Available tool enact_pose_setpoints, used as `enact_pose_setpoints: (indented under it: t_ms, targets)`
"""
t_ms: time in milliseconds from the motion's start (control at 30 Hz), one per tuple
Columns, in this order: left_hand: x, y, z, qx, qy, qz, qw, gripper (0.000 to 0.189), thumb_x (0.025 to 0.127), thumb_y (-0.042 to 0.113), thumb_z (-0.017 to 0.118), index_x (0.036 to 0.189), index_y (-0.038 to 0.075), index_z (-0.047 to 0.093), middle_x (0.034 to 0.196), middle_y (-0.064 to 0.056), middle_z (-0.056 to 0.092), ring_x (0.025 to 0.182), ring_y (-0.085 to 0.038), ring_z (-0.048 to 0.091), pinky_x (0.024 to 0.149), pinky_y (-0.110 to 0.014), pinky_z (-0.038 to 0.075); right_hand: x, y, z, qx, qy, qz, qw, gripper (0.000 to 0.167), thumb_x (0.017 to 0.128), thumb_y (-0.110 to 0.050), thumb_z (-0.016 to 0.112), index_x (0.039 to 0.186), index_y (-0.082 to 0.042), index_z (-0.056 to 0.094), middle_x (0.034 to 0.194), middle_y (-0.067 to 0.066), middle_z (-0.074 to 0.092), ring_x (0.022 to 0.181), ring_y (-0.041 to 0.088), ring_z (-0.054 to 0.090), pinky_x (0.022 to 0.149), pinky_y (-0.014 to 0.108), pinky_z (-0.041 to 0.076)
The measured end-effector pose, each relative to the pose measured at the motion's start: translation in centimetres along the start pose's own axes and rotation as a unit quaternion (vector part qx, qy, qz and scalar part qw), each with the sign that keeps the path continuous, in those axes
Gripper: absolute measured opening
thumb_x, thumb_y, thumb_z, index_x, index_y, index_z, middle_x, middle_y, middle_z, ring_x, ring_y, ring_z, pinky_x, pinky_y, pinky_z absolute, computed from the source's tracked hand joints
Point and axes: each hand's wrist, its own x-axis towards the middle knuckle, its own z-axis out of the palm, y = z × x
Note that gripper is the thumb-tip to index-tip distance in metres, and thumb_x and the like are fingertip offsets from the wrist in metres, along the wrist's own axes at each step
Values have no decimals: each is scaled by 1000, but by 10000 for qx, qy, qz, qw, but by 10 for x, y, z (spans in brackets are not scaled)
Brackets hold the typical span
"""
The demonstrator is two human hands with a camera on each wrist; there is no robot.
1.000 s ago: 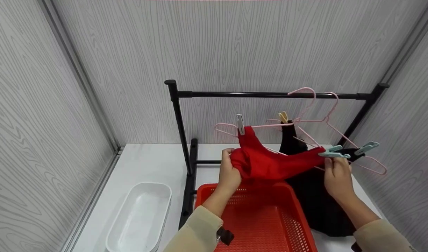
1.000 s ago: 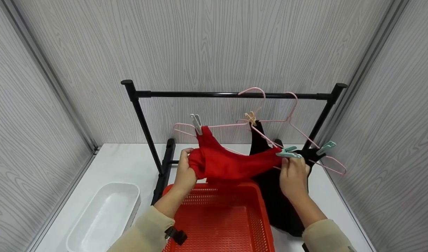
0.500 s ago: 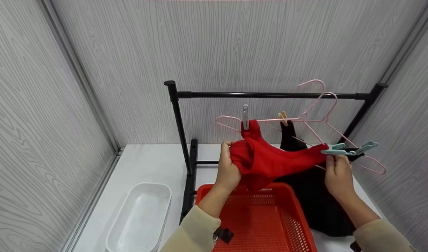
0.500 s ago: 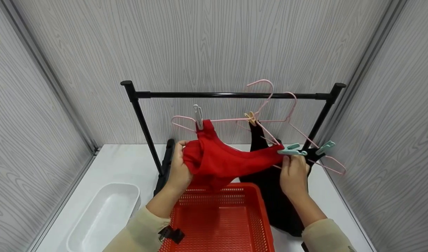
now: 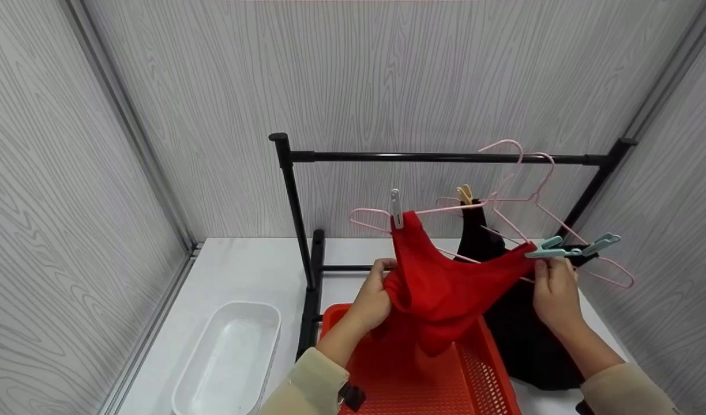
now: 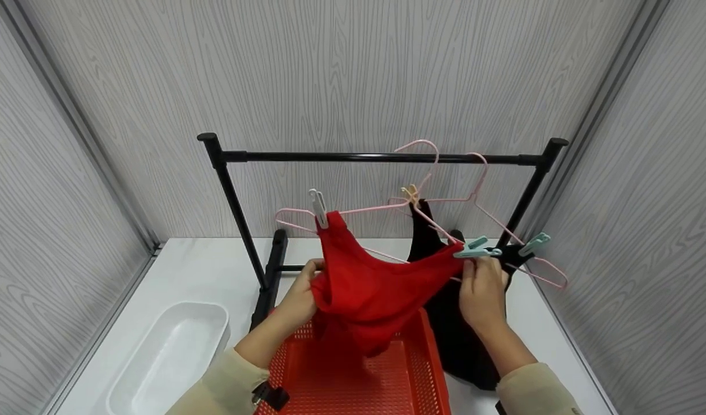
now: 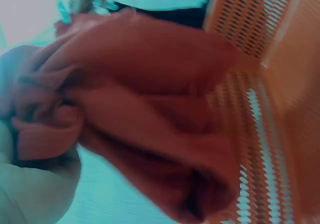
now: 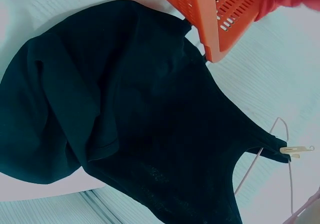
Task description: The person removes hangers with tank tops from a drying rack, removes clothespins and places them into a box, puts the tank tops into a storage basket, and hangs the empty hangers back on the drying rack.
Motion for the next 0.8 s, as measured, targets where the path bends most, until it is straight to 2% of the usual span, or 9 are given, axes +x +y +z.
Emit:
enact_pose_setpoints:
  t_ms: [100, 200, 300, 433, 567, 700, 800]
  targets:
    - [-5, -15, -6, 553, -202, -330, 9977, 27, 99, 3, 48, 126, 2, 51, 106, -10, 67, 89, -13, 62, 80, -29, 51, -1, 0, 1, -3, 16, -76, 10000, 14, 100, 1, 49, 101, 14, 54, 94, 32, 53, 97, 49, 47, 84, 58, 27]
    - [-10, -27, -10, 1267, -347, -479, 9902, 34, 90, -6, 50, 122, 3, 56, 106, -9, 67, 91, -15, 60, 82, -32, 50, -3, 1, 3, -5, 25, -159, 9999, 12, 99, 2, 49, 97, 13, 53, 93, 31, 53, 96, 49, 47, 83, 58, 26]
    - [-13, -37, -13, 1965, -397, -537, 9782, 43, 83, -11, 48, 121, 6, 58, 105, -8, 66, 93, -18, 60, 84, -36, 49, -4, 1, 6, -17, 21, -249, 9997, 10, 99, 3, 49, 96, 11, 52, 93, 30, 53, 94, 48, 48, 82, 57, 26]
    - [-17, -48, -17, 2701, -440, -669, 9595, 46, 81, -12, 47, 122, 7, 57, 109, -9, 66, 95, -22, 61, 86, -40, 51, -8, 3, 7, -78, 8, -313, 9995, 11, 99, 2, 49, 92, 10, 50, 89, 28, 51, 89, 46, 47, 78, 54, 26]
    - [-23, -59, -17, 3174, -374, -752, 9446, 45, 83, -7, 56, 126, 5, 54, 119, -12, 59, 100, -25, 60, 91, -43, 50, -12, 4, 9, -141, -38, -345, 9993, 13, 100, 0, 49, 90, 9, 50, 87, 26, 50, 87, 44, 46, 75, 50, 26]
    - [-24, -70, -17, 3453, -232, -741, 9353, 55, 85, 1, 66, 137, 5, 51, 138, -14, 50, 111, -29, 59, 98, -46, 48, -14, 6, 11, -196, -80, -375, 9991, 14, 100, 0, 49, 89, 7, 50, 87, 25, 51, 88, 44, 46, 76, 51, 26]
    - [-20, -76, -17, 3638, -217, -753, 9282, 55, 86, 7, 69, 139, 9, 53, 136, -11, 54, 113, -27, 60, 100, -45, 48, -16, 6, 11, -186, -90, -370, 9991, 11, 100, 1, 49, 92, 8, 52, 90, 25, 52, 91, 44, 47, 78, 52, 26]
